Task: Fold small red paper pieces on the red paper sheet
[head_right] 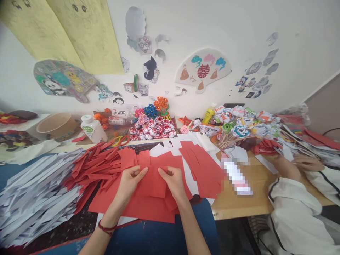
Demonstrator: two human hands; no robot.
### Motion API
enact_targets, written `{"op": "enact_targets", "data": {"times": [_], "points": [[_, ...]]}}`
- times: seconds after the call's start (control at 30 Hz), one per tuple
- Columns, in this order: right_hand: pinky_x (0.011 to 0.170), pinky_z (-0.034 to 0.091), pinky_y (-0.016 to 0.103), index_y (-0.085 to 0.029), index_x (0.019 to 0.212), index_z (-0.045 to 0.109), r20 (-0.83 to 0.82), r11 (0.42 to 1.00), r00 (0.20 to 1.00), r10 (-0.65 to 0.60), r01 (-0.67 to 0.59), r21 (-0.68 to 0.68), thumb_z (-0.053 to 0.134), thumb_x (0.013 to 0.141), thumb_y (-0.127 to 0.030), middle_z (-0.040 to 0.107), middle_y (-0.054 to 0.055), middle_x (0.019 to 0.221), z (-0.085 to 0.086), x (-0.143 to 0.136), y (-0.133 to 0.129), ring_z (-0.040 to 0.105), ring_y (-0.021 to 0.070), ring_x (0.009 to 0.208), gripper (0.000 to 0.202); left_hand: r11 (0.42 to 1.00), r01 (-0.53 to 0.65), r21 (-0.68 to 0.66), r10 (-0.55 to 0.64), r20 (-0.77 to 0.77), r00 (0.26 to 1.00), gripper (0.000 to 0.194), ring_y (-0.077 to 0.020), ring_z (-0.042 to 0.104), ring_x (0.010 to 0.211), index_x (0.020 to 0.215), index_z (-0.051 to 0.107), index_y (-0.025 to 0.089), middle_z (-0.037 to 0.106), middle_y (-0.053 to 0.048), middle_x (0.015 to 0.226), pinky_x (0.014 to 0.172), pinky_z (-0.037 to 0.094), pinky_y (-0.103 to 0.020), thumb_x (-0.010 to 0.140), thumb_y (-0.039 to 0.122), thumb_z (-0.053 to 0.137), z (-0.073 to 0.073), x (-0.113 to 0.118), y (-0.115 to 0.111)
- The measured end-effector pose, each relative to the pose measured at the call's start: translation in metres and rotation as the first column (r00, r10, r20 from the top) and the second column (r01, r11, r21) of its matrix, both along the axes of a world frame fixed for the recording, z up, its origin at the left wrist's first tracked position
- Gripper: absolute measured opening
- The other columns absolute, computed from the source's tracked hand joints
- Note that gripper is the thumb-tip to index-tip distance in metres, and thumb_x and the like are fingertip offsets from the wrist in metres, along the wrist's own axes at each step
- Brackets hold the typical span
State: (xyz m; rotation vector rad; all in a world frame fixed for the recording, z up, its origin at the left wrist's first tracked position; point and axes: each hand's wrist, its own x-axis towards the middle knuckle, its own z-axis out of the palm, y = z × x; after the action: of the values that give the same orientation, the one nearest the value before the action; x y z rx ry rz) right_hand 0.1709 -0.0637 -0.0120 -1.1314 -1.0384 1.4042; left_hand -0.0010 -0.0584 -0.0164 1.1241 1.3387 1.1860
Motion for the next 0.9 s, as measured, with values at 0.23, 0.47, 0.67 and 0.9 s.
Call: {"op": "enact_targets", "data": {"times": [0.23, 0.47, 0.67, 0.9], "points": [[0.067, 0.052, 0.034, -0.015, 0.088, 0.076, -0.028, 0.997, 0.997, -0.071, 0.071, 0.02, 0.072, 0.075, -0.047, 0.074, 0.008, 0.082, -0.011, 0.0, 0.002, 0.066, 0.0241, 0.076, 0.034, 0.997, -0.061, 0.051, 0.063, -0.044, 0.997, 0.055, -0.0047, 0.018, 0.046, 0.053, 0.03, 0.019, 0.022, 0.009, 0.05, 0.043, 0.014, -0.02, 0.074, 0.053, 0.067, -0.006, -0.001, 0.001], [0.069, 0.052, 0.035, -0.016, 0.087, 0.076, -0.074, 0.987, 0.984, -0.162, 0.162, -0.002, 0.074, 0.072, -0.048, 0.074, 0.009, 0.083, -0.011, 0.003, 0.009, 0.066, 0.0258, 0.08, 0.036, 0.999, -0.014, 0.041, 0.012, 0.036, 0.999, 0.035, -0.0093, 0.048, 0.055, 0.077, 0.061, 0.015, 0.053, 0.005, 0.059, 0.052, 0.037, -0.018, 0.072, 0.049, 0.071, 0.001, 0.001, 0.004], [0.075, 0.052, 0.038, -0.017, 0.1, 0.073, -0.048, 1.0, 0.999, -0.008, 0.009, 0.016, 0.073, 0.073, -0.049, 0.072, 0.01, 0.096, -0.003, 0.005, 0.004, 0.066, 0.028, 0.086, 0.042, 0.998, 0.066, 0.012, -0.067, 0.137, 0.988, 0.031, -0.0156, 0.06, 0.064, 0.07, 0.062, 0.015, 0.065, -0.001, 0.067, 0.063, 0.047, -0.023, 0.073, 0.045, 0.071, -0.002, 0.0, -0.004], [0.053, 0.042, 0.027, -0.016, 0.062, 0.064, 0.245, 0.999, 0.97, -0.001, -0.011, 0.048, 0.07, 0.072, -0.053, 0.061, 0.001, 0.06, -0.017, 0.01, 0.001, 0.055, 0.0178, 0.059, 0.039, 0.999, 0.048, 0.021, -0.047, -0.052, 0.998, 0.032, -0.0136, 0.053, 0.055, 0.064, 0.064, 0.015, 0.058, 0.001, 0.056, 0.051, 0.038, -0.021, 0.069, 0.046, 0.072, -0.001, -0.006, -0.006]]}}
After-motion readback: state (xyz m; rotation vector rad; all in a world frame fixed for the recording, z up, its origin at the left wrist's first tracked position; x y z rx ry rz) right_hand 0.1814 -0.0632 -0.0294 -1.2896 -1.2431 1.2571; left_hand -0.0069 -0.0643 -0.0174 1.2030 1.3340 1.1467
